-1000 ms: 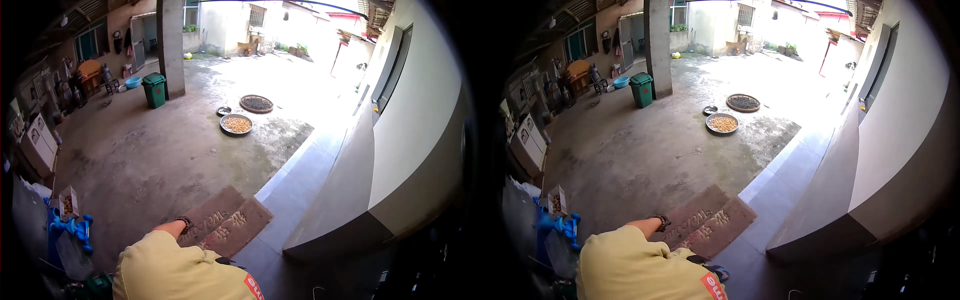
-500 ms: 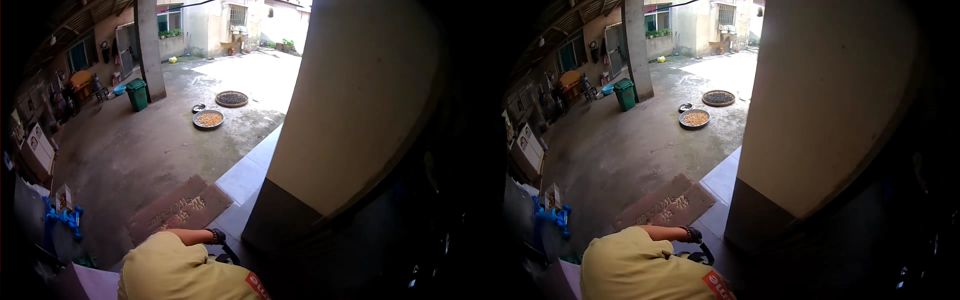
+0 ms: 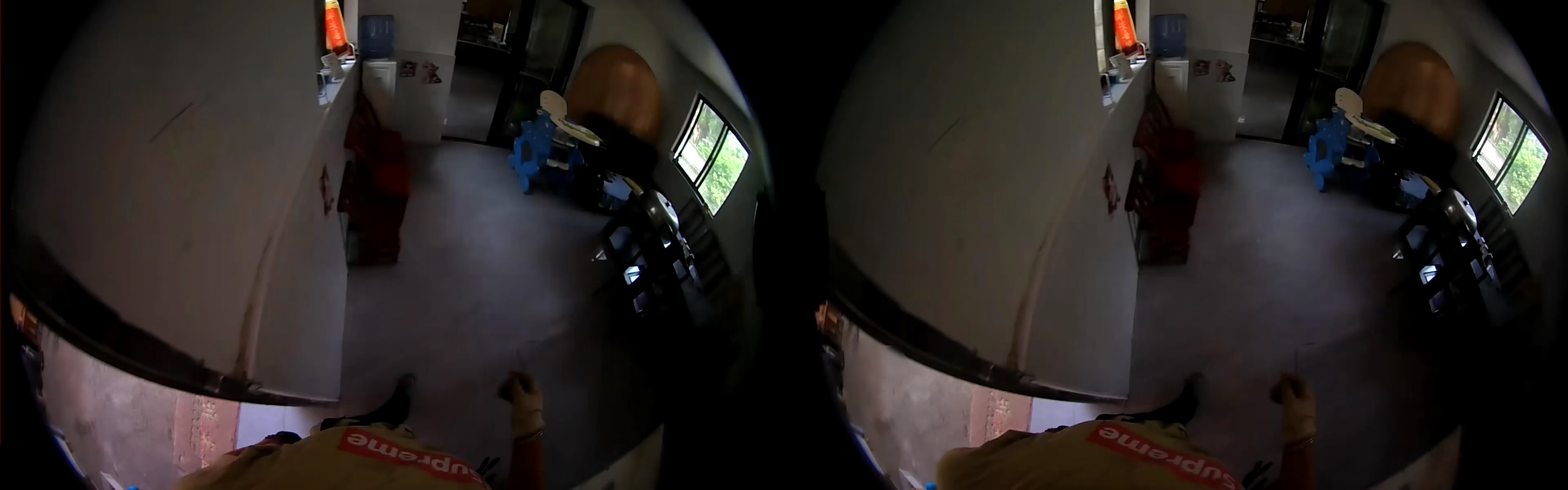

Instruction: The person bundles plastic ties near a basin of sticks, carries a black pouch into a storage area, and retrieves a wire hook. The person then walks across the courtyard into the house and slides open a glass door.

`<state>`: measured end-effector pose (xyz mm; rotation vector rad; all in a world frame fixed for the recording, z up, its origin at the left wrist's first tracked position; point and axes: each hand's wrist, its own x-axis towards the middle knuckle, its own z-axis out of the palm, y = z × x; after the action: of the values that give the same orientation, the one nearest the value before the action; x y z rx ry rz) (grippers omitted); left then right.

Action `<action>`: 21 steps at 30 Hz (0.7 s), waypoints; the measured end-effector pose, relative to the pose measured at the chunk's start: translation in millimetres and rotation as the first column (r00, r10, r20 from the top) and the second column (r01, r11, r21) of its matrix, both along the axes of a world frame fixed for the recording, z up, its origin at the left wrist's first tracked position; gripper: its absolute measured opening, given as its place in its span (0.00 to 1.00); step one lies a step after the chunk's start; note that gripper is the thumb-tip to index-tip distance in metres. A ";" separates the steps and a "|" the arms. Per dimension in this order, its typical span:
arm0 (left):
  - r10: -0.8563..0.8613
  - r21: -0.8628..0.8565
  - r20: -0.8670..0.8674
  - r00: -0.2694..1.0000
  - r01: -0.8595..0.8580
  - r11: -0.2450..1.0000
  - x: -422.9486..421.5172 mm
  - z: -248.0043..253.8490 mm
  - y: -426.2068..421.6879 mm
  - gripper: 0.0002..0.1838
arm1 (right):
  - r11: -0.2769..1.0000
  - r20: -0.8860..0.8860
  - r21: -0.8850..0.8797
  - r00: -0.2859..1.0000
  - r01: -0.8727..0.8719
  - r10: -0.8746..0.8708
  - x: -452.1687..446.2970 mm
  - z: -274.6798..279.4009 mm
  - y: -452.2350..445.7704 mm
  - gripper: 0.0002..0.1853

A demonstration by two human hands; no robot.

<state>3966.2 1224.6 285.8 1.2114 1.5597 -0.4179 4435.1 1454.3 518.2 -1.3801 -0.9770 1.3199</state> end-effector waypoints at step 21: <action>0.315 0.206 0.322 0.893 -0.391 0.897 170.1 -36.8 767.7 0.12 | 0.951 0.307 0.043 0.902 0.306 -0.305 200.1 38.9 446.6 0.11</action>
<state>4136.3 1992.3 249.0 1.0935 1.5759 0.2076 4635.2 1900.9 557.1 -1.7029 -0.9122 0.8875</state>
